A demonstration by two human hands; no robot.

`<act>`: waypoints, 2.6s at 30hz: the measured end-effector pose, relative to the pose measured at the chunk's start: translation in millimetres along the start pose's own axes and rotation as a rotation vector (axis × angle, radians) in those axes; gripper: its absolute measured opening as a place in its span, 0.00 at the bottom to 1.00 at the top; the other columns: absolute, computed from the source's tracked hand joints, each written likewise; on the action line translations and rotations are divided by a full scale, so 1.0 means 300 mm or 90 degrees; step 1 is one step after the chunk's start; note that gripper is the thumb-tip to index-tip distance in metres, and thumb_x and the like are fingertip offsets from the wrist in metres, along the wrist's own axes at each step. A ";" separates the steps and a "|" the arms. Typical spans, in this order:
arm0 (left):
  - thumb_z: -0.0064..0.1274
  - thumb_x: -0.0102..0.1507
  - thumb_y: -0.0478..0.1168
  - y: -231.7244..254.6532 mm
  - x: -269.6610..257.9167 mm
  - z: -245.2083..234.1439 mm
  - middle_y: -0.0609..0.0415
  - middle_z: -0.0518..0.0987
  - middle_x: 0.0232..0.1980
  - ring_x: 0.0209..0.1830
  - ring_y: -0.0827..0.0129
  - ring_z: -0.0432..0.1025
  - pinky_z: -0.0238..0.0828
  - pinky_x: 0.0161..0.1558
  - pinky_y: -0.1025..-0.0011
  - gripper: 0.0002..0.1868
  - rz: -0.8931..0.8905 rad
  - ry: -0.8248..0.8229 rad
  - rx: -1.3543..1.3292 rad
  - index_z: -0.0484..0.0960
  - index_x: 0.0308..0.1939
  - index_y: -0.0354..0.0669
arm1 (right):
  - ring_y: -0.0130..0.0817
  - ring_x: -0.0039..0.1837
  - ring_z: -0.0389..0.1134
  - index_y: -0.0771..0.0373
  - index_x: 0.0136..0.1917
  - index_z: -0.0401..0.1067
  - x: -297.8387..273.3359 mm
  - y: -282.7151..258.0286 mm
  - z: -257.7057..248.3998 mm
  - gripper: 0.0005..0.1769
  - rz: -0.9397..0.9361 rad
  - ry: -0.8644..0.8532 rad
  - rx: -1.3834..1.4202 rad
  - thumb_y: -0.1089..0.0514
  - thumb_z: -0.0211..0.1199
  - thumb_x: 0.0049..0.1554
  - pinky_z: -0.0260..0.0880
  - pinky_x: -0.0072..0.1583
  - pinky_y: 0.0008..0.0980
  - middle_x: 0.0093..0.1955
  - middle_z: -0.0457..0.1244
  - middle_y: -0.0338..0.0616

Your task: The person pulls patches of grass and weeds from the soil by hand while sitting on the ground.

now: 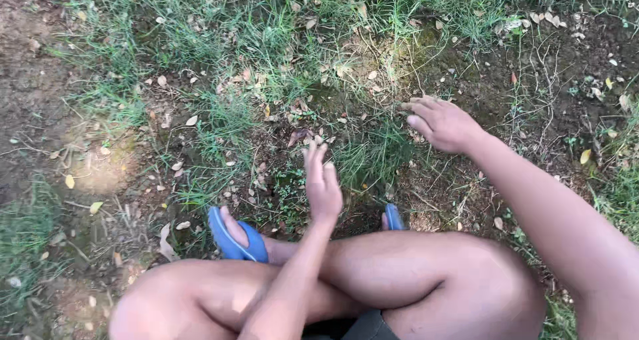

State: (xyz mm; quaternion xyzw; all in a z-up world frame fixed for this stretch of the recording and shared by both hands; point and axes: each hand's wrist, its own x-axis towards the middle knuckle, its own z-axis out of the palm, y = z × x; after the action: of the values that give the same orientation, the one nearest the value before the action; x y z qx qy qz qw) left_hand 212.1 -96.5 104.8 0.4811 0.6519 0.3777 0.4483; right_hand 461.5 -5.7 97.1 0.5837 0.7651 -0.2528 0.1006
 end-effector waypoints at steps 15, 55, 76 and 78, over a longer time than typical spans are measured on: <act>0.22 0.66 0.50 -0.227 0.105 0.482 0.36 0.39 0.70 0.70 0.44 0.33 0.20 0.66 0.52 0.30 0.079 -0.040 -0.030 0.46 0.67 0.35 | 0.56 0.75 0.39 0.69 0.73 0.47 0.047 -0.139 0.474 0.28 -0.134 0.384 0.669 0.58 0.41 0.61 0.32 0.72 0.52 0.74 0.44 0.62; 0.39 0.62 0.34 -0.188 0.475 -0.833 0.47 0.76 0.45 0.44 0.56 0.73 0.70 0.49 0.55 0.14 -0.065 -0.337 0.313 0.78 0.47 0.46 | 0.39 0.45 0.68 0.53 0.61 0.66 0.547 -0.749 0.396 0.21 -0.495 0.364 -0.272 0.50 0.56 0.54 0.66 0.48 0.36 0.54 0.63 0.44; 0.40 0.64 0.51 -0.541 0.695 -0.562 0.60 0.72 0.44 0.48 0.66 0.67 0.62 0.53 0.64 0.13 0.510 -0.042 0.740 0.74 0.46 0.54 | 0.44 0.69 0.55 0.59 0.63 0.60 0.363 -0.621 0.508 0.19 -0.182 0.441 -0.008 0.52 0.48 0.61 0.51 0.67 0.42 0.67 0.55 0.48; 0.45 0.62 0.52 -0.553 0.695 -0.527 0.59 0.70 0.40 0.44 0.63 0.65 0.60 0.49 0.62 0.11 0.410 -0.041 0.716 0.75 0.41 0.54 | 0.41 0.69 0.55 0.58 0.62 0.62 0.354 -0.617 0.517 0.18 -0.154 0.427 -0.010 0.49 0.45 0.62 0.50 0.67 0.41 0.66 0.55 0.45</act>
State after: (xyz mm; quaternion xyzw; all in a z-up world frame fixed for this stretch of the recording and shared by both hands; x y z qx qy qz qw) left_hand -13.9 53.3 -45.1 0.8249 0.5596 0.0796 0.0120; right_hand 233.3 -29.7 -32.7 0.5387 0.8210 -0.0512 -0.1821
